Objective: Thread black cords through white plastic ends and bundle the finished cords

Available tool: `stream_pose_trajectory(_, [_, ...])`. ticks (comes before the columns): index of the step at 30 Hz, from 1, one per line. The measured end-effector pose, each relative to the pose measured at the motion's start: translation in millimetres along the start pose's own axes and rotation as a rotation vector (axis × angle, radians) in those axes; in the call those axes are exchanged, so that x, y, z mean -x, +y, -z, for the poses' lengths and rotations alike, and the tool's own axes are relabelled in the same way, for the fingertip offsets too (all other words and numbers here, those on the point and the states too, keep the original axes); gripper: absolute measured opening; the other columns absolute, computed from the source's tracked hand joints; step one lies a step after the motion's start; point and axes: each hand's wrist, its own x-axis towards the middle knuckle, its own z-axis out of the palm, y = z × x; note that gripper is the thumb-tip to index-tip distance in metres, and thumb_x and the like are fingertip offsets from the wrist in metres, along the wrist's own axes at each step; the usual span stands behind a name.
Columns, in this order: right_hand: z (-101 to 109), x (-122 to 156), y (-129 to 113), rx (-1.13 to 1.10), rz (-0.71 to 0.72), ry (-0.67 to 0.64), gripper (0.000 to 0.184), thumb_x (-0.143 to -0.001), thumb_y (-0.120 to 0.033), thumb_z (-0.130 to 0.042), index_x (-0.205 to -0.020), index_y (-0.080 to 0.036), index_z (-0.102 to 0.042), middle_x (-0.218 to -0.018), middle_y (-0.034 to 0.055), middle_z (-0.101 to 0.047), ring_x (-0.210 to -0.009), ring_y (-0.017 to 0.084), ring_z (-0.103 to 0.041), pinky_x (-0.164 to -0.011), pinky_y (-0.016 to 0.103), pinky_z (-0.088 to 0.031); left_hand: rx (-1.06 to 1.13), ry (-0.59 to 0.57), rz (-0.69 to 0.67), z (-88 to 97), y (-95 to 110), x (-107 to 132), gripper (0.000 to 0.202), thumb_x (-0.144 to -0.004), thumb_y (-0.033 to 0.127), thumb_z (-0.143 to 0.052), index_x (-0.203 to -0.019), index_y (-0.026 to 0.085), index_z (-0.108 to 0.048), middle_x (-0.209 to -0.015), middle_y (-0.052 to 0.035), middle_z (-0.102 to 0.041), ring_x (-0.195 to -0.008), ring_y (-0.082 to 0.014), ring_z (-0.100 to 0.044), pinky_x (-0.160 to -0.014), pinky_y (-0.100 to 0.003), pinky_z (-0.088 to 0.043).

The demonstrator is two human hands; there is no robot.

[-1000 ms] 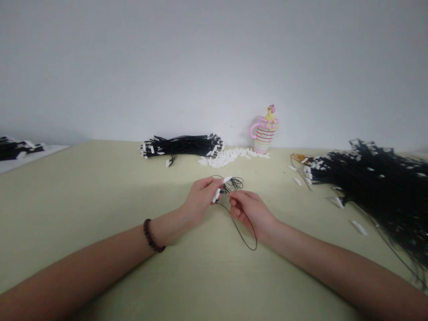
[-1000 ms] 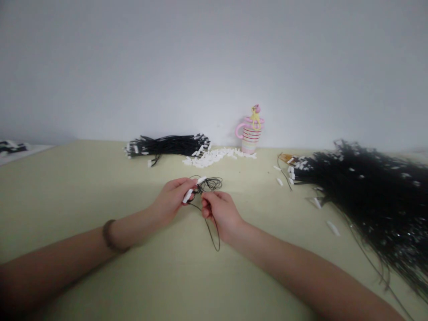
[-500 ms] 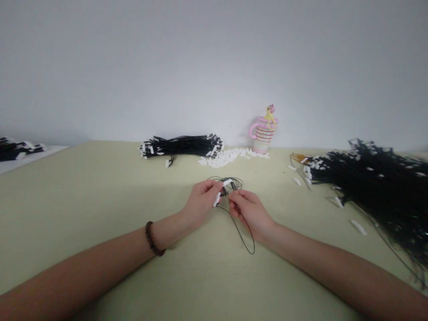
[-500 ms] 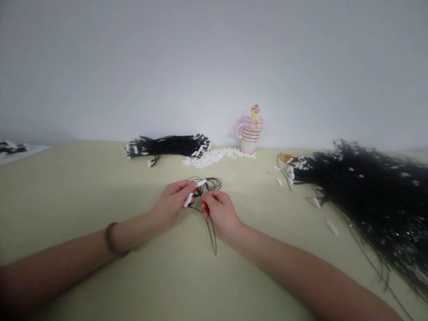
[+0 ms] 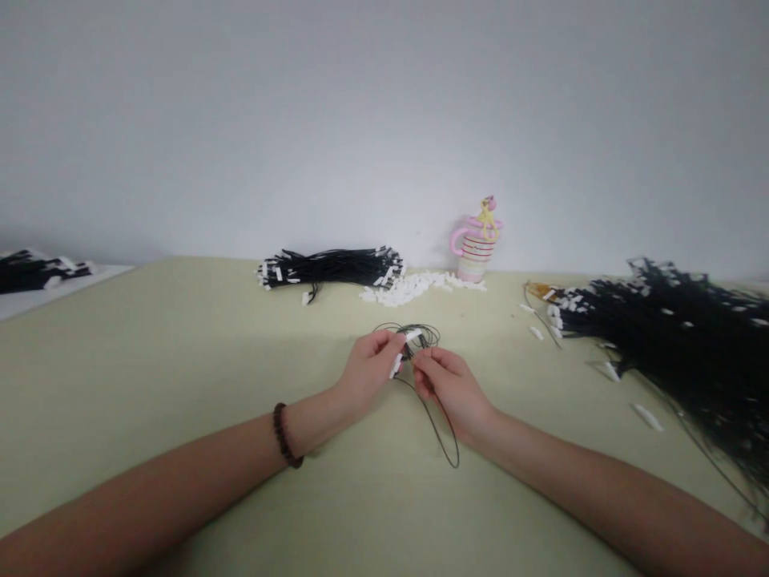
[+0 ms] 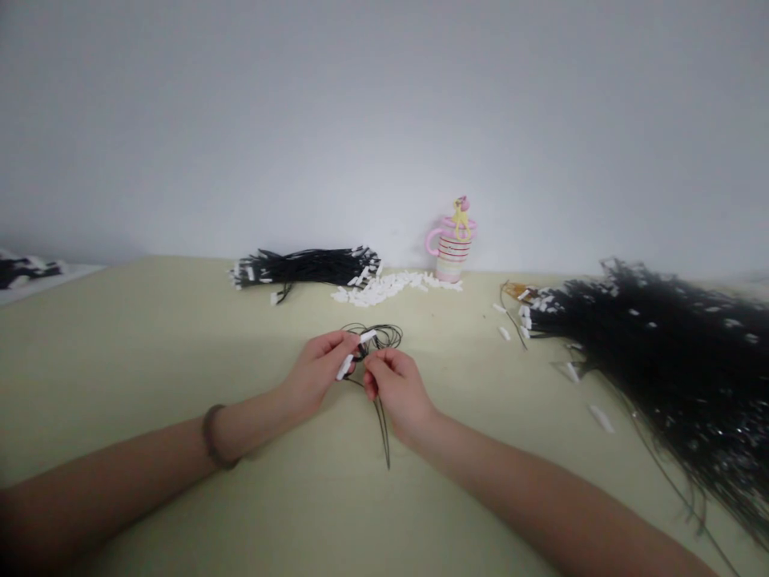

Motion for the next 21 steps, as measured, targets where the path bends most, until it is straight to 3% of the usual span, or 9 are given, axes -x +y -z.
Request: stream_pose_trajectory(21, [0.4,-3.7,8.1,0.004,0.071,-0.003,0.023,-0.065,-0.032,-0.062,-0.062,-0.012,-0.050,-0.050,-0.0028,-0.051,-0.040,0.005,-0.041,-0.042,0.018,-0.029,-0.176,-0.046,-0.135,0.8,-7.9,-0.3,0.030,-0.075,0.041,-0.046,-0.061,0.015,-0.049,-0.050,0.0029,-0.048,-0.047,-0.0086,-0.043,-0.046,-0.020,-0.029])
